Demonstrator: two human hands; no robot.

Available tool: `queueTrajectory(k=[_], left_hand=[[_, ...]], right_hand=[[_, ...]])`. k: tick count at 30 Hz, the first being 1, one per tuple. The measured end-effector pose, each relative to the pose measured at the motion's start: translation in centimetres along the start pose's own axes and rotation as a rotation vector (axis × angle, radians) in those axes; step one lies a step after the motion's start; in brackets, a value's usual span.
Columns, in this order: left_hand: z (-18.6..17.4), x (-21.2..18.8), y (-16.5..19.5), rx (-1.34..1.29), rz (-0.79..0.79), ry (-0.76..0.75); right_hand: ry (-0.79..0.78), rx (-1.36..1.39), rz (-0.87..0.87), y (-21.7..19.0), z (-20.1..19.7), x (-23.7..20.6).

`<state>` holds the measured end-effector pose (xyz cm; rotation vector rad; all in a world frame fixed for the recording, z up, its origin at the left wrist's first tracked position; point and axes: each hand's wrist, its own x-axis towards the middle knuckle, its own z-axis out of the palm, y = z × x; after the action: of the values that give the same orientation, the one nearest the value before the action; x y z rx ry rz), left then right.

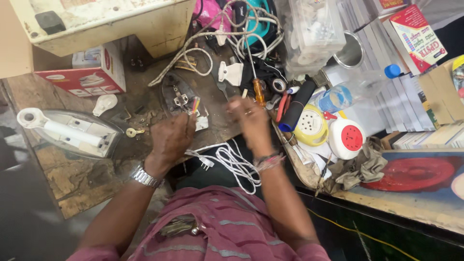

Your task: The person repairs a white electric iron by hand. They strip and twist wires, insert them into the iron's internal terminals, and secure the connections using a hammer and a screwdriver. The person also handles a small metal component and a power cord during the process.

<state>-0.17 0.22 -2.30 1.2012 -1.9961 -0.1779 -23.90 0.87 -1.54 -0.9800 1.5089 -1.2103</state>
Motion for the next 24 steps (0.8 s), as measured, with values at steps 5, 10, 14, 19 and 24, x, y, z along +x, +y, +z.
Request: queueTrajectory(k=[5, 10, 14, 19, 24], left_hand=[[-0.1, 0.4, 2.1, -0.204, 0.108, -0.003], [-0.9, 0.9, 2.9, -0.268, 0.035, -0.048], [-1.3, 1.3, 3.2, -0.345, 0.040, -0.055], [-0.8, 0.8, 3.8, -0.287, -0.018, -0.107], [0.1, 0.3, 3.3, -0.302, -0.003, -0.265]], right_hand=[[-0.352, 0.312, 0.152, -0.7, 4.0, -2.1], [-0.279, 0.401, 0.107, 0.0, 3.6, -1.7], [-0.212, 0.541, 0.138, 0.3, 2.8, -0.8], [-0.226, 0.712, 0.151, 0.7, 2.3, -0.9], [-0.235, 0.581, 0.109, 2.9, 2.3, -2.5]])
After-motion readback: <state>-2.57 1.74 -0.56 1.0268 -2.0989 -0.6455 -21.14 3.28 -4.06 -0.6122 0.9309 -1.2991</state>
